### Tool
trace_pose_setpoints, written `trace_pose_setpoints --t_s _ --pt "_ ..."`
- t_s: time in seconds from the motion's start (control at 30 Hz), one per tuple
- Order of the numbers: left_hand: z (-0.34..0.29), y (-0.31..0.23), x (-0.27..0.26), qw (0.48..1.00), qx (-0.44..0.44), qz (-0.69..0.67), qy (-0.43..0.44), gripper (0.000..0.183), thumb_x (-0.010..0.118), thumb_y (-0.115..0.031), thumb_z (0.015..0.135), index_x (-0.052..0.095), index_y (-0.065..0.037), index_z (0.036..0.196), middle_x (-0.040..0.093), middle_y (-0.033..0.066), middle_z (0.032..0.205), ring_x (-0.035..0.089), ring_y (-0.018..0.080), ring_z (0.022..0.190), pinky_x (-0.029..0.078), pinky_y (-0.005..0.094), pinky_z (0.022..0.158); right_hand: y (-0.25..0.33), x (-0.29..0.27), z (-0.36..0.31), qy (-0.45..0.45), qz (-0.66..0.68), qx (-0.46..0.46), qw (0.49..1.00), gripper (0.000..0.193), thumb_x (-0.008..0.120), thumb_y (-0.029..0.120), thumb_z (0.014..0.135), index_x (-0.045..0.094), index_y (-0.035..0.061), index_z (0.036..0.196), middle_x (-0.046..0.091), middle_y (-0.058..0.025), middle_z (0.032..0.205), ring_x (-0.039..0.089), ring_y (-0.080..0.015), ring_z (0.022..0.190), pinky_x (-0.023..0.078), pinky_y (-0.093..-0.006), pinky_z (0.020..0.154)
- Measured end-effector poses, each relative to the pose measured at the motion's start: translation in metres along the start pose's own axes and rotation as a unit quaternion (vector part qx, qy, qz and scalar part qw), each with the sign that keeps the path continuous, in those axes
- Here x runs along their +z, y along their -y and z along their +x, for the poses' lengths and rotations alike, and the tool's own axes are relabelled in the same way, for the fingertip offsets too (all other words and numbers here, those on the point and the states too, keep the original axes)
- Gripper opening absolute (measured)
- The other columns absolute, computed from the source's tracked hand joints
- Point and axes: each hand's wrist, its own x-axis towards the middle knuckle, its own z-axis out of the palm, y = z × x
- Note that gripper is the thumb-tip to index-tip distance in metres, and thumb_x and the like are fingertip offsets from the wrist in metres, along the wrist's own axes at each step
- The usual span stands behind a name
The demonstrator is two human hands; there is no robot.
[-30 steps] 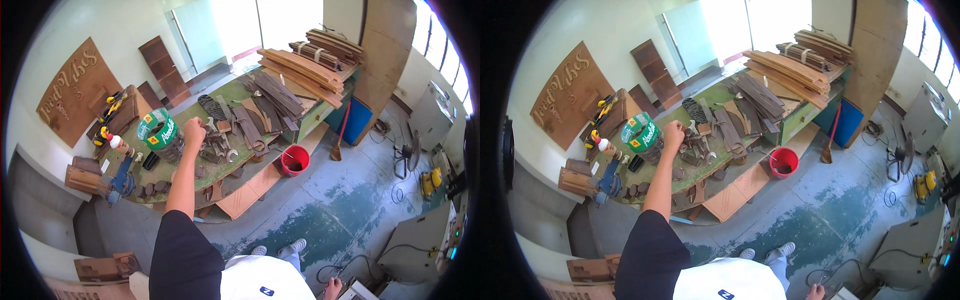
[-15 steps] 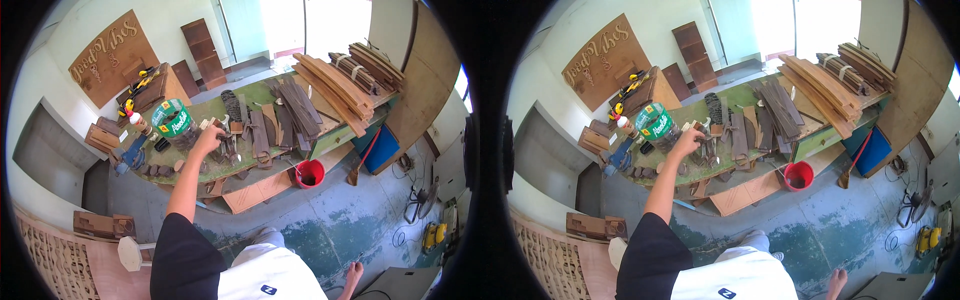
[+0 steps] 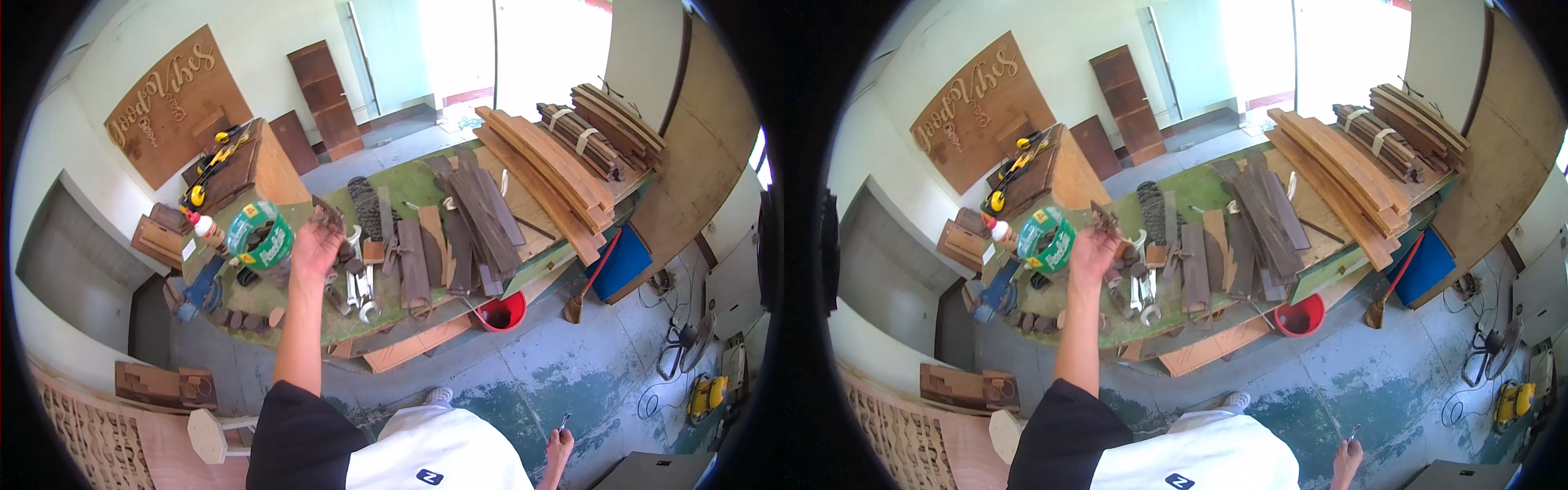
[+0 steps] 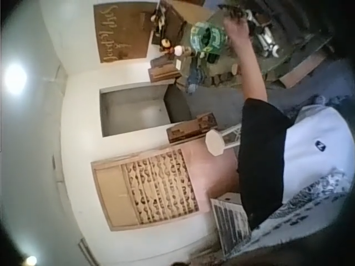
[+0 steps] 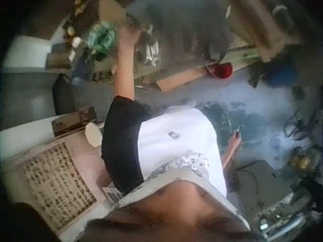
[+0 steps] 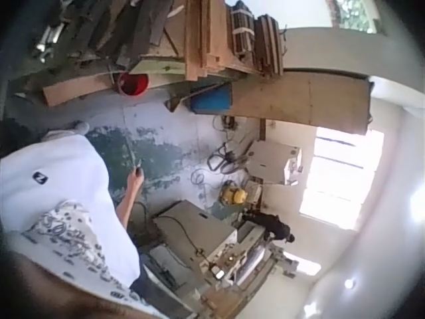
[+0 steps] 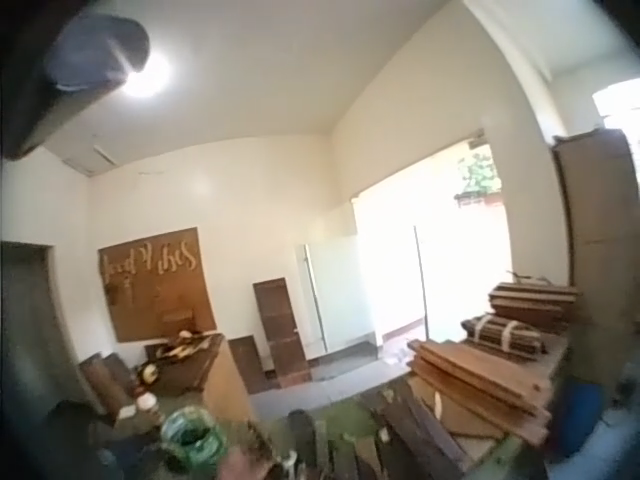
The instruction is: The recorder positions a wooden panel onto a CNC machine bed and uses a wrench to tighten the fastening bolts.
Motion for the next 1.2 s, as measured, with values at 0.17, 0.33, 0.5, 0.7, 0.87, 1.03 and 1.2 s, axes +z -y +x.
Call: trace_pose_setpoints --t_s 0.17,0.33,0.5,0.7,0.87,1.03,1.2 --pt "-0.010 0.066 0.073 0.933 -0.199 -0.255 0.158 0.019 0.050 -0.015 0.095 0.059 -0.001 0.102 0.062 0.0092 0.094 0.061 0.0267 0.091 0.055 0.0378 0.068 -0.018 0.015 0.031 -0.035 -0.014 -0.052 0.998 0.018 0.054 0.010 0.092 0.049 0.0048 0.076 0.044 0.0007 0.053 0.041 -0.0076 0.041 0.032 -0.0248 0.035" --pt "-0.011 0.113 0.116 0.945 -0.199 -0.130 0.225 0.018 0.050 -0.014 0.095 0.055 0.000 0.106 0.060 0.0100 0.092 0.058 0.0233 0.090 0.055 0.0357 0.068 -0.002 0.015 0.017 -0.057 0.000 -0.036 0.998 0.016 0.054 0.011 0.092 0.051 0.0042 0.077 0.045 0.0011 0.054 0.041 -0.0070 0.041 0.032 -0.0244 0.036" --pt "-0.005 0.150 0.137 0.952 -0.203 -0.006 0.227 0.016 0.053 -0.014 0.094 0.057 -0.002 0.103 0.062 0.0089 0.089 0.061 0.0230 0.091 0.057 0.0354 0.066 0.000 0.007 -0.012 -0.131 0.044 0.042 0.989 0.013 0.054 0.003 0.088 0.052 -0.0005 0.075 0.044 0.0009 0.058 0.042 -0.0070 0.049 0.032 -0.0247 0.044" --pt "-0.024 0.189 0.172 0.954 -0.234 0.029 0.185 0.012 0.054 -0.013 0.094 0.059 -0.004 0.100 0.065 0.0058 0.086 0.065 0.0141 0.079 0.056 0.0318 0.068 -0.017 -0.003 -0.016 -0.163 0.020 0.060 0.985 0.016 0.055 0.005 0.089 0.052 -0.0003 0.074 0.046 0.0000 0.058 0.044 -0.0072 0.050 0.034 -0.0247 0.044" --pt "-0.038 0.211 0.184 0.942 -0.245 0.072 0.218 0.014 0.053 -0.015 0.095 0.059 -0.004 0.100 0.065 0.0063 0.091 0.064 0.0145 0.084 0.052 0.0282 0.073 -0.003 -0.005 -0.008 -0.158 0.000 0.057 0.986 0.018 0.056 0.008 0.088 0.052 0.0000 0.073 0.046 0.0002 0.057 0.043 -0.0074 0.048 0.034 -0.0247 0.043" --pt "-0.050 0.228 0.194 0.947 -0.234 0.148 0.165 0.011 0.047 -0.012 0.097 0.052 -0.005 0.104 0.063 0.0070 0.096 0.063 0.0141 0.082 0.053 0.0286 0.070 -0.036 -0.025 0.013 -0.116 0.048 0.082 0.989 0.016 0.056 0.008 0.087 0.051 0.0006 0.074 0.044 -0.0001 0.056 0.042 -0.0072 0.046 0.033 -0.0247 0.042" --pt "-0.048 0.205 0.161 0.985 -0.157 0.066 0.002 0.019 0.044 -0.023 0.097 0.054 -0.006 0.098 0.062 0.0116 0.085 0.061 0.0264 0.079 0.052 0.0390 0.066 -0.111 -0.082 0.064 -0.074 0.002 0.039 0.996 0.019 0.053 0.010 0.091 0.047 0.0042 0.074 0.041 -0.0001 0.053 0.039 -0.0083 0.040 0.029 -0.0259 0.034"
